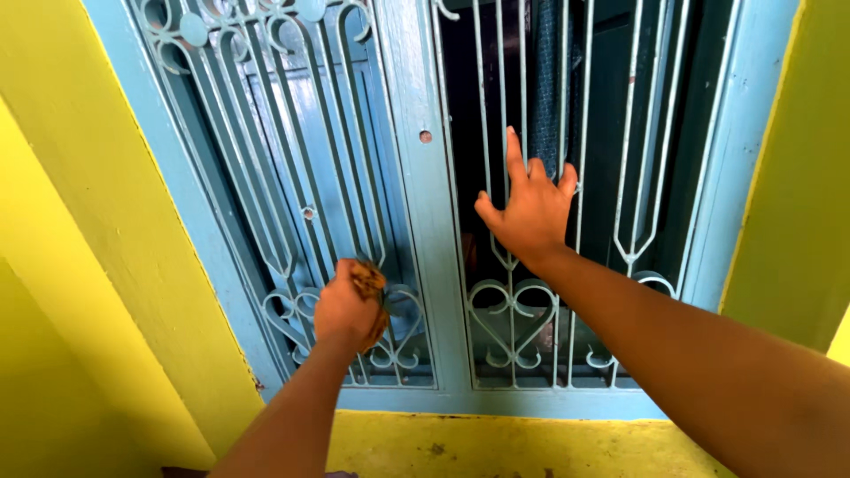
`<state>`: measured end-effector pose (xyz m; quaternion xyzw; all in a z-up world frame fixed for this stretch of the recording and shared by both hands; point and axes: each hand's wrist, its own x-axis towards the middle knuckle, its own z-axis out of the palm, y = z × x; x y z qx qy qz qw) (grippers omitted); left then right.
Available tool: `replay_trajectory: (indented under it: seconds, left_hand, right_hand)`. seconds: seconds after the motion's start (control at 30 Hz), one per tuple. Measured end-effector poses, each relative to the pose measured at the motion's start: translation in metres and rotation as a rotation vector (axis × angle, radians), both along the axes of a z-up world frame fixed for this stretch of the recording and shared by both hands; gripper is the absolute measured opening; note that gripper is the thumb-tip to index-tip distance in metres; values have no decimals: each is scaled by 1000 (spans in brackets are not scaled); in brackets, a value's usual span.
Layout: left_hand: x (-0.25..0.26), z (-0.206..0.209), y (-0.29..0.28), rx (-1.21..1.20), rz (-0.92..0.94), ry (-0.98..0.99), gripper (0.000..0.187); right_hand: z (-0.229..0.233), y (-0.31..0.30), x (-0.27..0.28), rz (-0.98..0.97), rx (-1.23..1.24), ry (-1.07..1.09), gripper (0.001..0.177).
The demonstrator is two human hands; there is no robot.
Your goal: The person wipes the teal metal window bars with a cloth, then rinses the cloth in a bucket on the floor and wrings it out before returning to wipe more sections of the bars.
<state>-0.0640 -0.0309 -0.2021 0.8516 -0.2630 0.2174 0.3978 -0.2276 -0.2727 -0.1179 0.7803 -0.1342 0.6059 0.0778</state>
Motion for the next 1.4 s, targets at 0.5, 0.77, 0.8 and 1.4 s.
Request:
replay_trajectory:
  seconds: [0.5,0.77,0.8,1.4]
  left_hand:
    - [62,14,5,-1003,-482,926,38]
    - [8,169,-28,-1004,-464,-312,50]
    - [1,178,-34,-979,-497,-358,50]
    - [-47,139,-17,-540,-315,-509,50]
  right_hand:
    - [2,3,0,-14,21,17,93]
    - [5,5,-4,5,50,28,94]
    - [4,5,-4,8,42,22,94]
    - [1,2,-1,0,14,-5,92]
